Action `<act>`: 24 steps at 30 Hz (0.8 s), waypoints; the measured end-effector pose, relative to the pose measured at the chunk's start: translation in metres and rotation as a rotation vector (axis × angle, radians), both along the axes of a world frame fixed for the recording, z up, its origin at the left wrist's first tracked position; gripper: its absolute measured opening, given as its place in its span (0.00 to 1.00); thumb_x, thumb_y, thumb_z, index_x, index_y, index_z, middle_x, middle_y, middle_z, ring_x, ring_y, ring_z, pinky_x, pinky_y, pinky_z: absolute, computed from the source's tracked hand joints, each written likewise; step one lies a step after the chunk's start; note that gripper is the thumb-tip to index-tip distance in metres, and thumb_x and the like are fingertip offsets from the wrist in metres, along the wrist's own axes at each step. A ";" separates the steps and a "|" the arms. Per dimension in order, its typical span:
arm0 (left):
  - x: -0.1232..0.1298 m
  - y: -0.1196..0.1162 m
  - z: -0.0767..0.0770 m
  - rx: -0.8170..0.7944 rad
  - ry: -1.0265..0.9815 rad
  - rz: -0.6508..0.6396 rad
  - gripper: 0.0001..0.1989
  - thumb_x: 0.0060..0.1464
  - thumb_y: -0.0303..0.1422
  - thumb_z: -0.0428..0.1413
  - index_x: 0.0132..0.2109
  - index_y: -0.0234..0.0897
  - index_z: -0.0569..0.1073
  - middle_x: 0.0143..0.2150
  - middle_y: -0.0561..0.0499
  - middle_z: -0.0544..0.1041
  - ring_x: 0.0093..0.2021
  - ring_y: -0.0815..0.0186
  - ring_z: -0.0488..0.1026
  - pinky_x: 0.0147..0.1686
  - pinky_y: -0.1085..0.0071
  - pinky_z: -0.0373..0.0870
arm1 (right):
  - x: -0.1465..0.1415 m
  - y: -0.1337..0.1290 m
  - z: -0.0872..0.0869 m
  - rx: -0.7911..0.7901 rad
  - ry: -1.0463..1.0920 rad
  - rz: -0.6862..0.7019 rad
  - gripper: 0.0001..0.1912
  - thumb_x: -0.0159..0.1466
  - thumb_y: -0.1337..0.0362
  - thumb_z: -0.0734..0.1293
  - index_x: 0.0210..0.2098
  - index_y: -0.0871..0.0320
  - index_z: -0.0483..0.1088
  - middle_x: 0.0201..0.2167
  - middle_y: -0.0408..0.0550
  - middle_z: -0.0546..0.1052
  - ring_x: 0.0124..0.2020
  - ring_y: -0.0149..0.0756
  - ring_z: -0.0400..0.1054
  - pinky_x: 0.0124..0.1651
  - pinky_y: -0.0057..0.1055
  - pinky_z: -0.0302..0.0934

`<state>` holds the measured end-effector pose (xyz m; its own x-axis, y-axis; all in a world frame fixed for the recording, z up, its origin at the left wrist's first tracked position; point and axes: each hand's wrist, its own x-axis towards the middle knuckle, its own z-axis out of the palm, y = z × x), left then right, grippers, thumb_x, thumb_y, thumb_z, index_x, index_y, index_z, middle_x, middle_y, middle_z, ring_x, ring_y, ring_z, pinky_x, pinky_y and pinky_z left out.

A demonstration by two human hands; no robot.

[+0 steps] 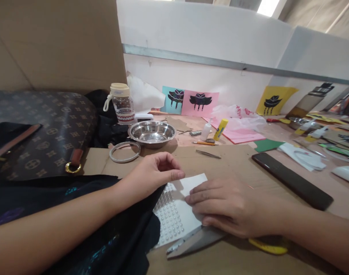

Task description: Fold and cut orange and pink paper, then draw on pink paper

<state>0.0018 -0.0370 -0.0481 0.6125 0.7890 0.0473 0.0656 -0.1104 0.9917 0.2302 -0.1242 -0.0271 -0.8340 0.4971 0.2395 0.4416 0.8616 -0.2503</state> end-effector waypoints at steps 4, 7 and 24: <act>-0.001 -0.001 0.000 0.027 0.054 0.028 0.11 0.48 0.37 0.68 0.30 0.36 0.75 0.30 0.54 0.79 0.31 0.69 0.72 0.33 0.72 0.66 | -0.001 0.000 0.001 0.004 -0.018 -0.012 0.10 0.70 0.66 0.63 0.46 0.63 0.75 0.47 0.55 0.81 0.53 0.39 0.73 0.55 0.35 0.67; -0.002 -0.001 -0.002 0.033 0.082 0.030 0.10 0.49 0.37 0.67 0.31 0.36 0.76 0.32 0.52 0.81 0.33 0.65 0.75 0.35 0.70 0.68 | 0.000 0.000 0.000 0.005 -0.019 -0.007 0.10 0.69 0.66 0.64 0.46 0.62 0.75 0.48 0.55 0.80 0.53 0.39 0.73 0.56 0.36 0.67; -0.002 -0.009 0.010 0.043 0.043 -0.012 0.09 0.56 0.34 0.63 0.44 0.43 0.82 0.36 0.55 0.85 0.39 0.64 0.81 0.44 0.69 0.76 | -0.001 0.004 -0.002 -0.031 0.021 0.024 0.10 0.70 0.67 0.63 0.45 0.64 0.75 0.46 0.54 0.80 0.52 0.39 0.72 0.58 0.34 0.65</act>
<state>-0.0003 -0.0458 -0.0382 0.6239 0.7796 0.0546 0.1067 -0.1542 0.9823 0.2290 -0.1201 -0.0291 -0.8405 0.4846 0.2422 0.4153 0.8635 -0.2862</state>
